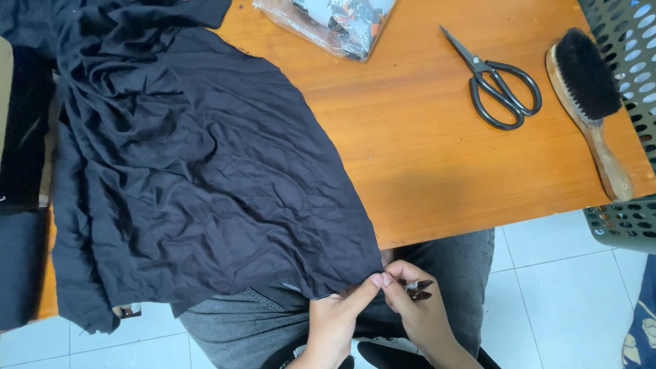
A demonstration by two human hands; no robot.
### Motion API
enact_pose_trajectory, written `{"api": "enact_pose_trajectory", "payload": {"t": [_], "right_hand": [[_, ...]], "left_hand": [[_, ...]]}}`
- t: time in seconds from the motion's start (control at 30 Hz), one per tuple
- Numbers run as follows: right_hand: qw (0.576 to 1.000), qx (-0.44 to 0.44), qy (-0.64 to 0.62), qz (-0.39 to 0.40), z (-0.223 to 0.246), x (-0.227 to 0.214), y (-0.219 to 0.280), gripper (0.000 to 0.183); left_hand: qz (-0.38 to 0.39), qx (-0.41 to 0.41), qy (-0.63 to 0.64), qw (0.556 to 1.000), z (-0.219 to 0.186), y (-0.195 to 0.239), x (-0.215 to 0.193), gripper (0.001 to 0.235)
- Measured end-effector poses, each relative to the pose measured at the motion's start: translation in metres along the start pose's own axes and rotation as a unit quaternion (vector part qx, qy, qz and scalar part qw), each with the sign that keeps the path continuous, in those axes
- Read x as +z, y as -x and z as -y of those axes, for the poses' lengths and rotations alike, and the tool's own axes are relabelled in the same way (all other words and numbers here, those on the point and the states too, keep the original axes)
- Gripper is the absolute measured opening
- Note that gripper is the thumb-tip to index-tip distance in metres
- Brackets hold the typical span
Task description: Smoothing out a piece of black fabric on a wooden workbench and then cutting it along an edge using small thread snips.
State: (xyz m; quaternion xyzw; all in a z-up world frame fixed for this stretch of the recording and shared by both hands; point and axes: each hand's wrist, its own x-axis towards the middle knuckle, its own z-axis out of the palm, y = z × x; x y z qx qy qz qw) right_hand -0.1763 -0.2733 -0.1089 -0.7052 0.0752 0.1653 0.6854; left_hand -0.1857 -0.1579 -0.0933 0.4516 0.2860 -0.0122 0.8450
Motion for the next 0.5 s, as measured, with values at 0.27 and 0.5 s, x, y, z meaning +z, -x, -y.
{"api": "enact_pose_trajectory", "payload": {"t": [0.27,0.5], "right_hand": [[0.901,0.097,-0.385,0.175,-0.062,-0.026,0.003,0.042],[0.924,0.198,-0.258,0.201,-0.029,-0.017,0.016,0.04]], "left_hand": [[0.068,-0.017,0.005,0.998,0.001,0.0,-0.007,0.009],[0.001,-0.075,-0.03,0.997,0.005,-0.001,-0.01,0.023]]}}
